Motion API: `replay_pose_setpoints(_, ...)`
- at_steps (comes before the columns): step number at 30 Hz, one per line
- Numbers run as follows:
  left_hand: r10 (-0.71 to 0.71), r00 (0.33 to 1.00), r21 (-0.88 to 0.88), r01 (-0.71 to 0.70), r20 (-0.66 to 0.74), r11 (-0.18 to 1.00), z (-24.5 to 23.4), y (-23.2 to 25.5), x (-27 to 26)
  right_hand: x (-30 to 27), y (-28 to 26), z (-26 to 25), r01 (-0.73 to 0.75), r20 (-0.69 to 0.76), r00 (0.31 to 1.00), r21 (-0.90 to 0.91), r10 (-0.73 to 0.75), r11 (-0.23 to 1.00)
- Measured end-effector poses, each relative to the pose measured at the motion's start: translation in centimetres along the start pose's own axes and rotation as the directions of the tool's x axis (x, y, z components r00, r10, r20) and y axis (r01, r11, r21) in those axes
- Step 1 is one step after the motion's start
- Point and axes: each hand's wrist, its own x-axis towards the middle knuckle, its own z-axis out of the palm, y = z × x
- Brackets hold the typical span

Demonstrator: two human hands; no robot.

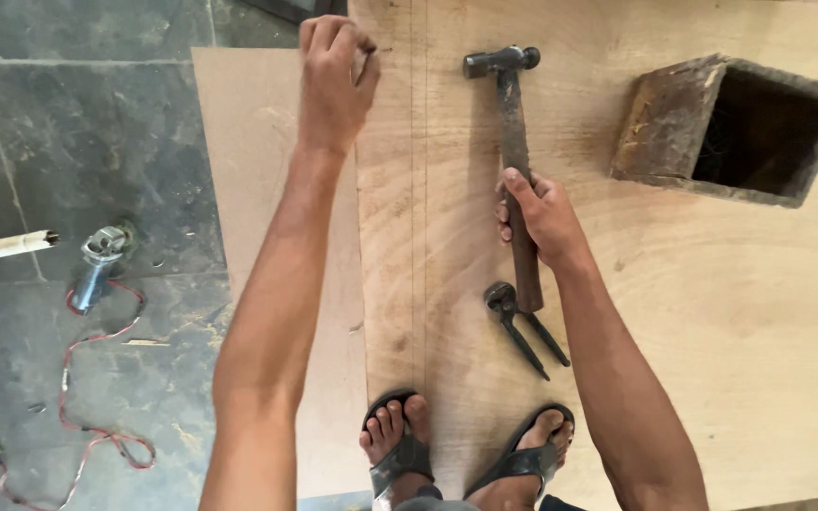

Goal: The person drives a nail into a piece of wood using a hammer while sitting on the floor, and uses pliers to pull nails or secure pieces.

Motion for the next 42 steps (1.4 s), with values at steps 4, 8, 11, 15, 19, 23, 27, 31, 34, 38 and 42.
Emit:
replay_pose_setpoints(4, 0.035, 0.999, 0.203, -0.042, 0.035, 0.978, -2.0, 1.0, -0.3, 0.0, 0.4, 0.0, 0.017, 0.002, 1.0, 0.042, -0.017, 0.999)
replay_pose_setpoints(8, -0.182, 0.983, -0.148, 0.178, -0.009, 0.973, -0.4, 2.2, 0.9, -0.2, 0.4, 0.0, 0.023, 0.004, 1.0, 0.04, -0.023, 0.999)
replay_pose_setpoints(11, -0.117, 0.99, -0.228, 0.097, -0.076, 0.969, 0.4, 2.0, 0.9, -0.2, 0.3, 0.0, 0.015, -0.008, 1.0, 0.024, -0.015, 1.0)
replay_pose_setpoints(15, -0.021, 0.992, -0.181, -0.002, -0.125, 0.984, 1.7, 1.6, 0.3, -0.3, 0.2, -0.1, 0.02, 0.016, 1.0, 0.024, -0.021, 1.0)
replay_pose_setpoints(19, -0.107, 0.989, -0.268, 0.074, -0.107, 0.96, 2.6, 1.2, -0.8, -0.6, -0.5, -0.4, -0.015, 0.039, 0.999, 0.002, 0.015, 1.0)
replay_pose_setpoints(23, -0.034, 0.988, -0.18, 0.006, -0.152, 0.984, 3.1, 0.9, -1.0, -1.6, -0.7, -0.4, -0.111, 0.145, 0.985, 0.157, 0.088, 0.981)
replay_pose_setpoints(27, -0.035, 0.988, -0.165, 0.01, -0.152, 0.986, 2.6, 1.4, -0.8, -2.4, -0.6, 1.0, -0.041, 0.097, 0.995, 0.15, 0.026, 0.988)
replay_pose_setpoints(31, -0.071, 0.99, -0.155, 0.051, -0.124, 0.987, 1.5, 2.8, -0.5, -3.4, -2.1, 3.2, 0.167, -0.03, 0.983, -0.235, -0.179, 0.958)
replay_pose_setpoints(34, -0.068, 0.989, -0.16, 0.047, -0.13, 0.986, 1.0, 3.4, -0.2, -4.5, -4.1, 4.5, 0.272, -0.082, 0.915, -0.596, -0.394, 0.756)
replay_pose_setpoints(38, -0.073, 0.99, -0.167, 0.052, -0.119, 0.985, 1.1, 3.5, -0.2, -5.7, -6.4, 4.9, 0.376, 0.003, 0.85, -0.703, -0.527, 0.603)
replay_pose_setpoints(42, -0.061, 0.993, -0.147, 0.045, -0.101, 0.988, 1.0, 3.4, -0.5, -6.8, -7.4, 5.8, 0.422, 0.04, 0.8, -0.746, -0.598, 0.515)
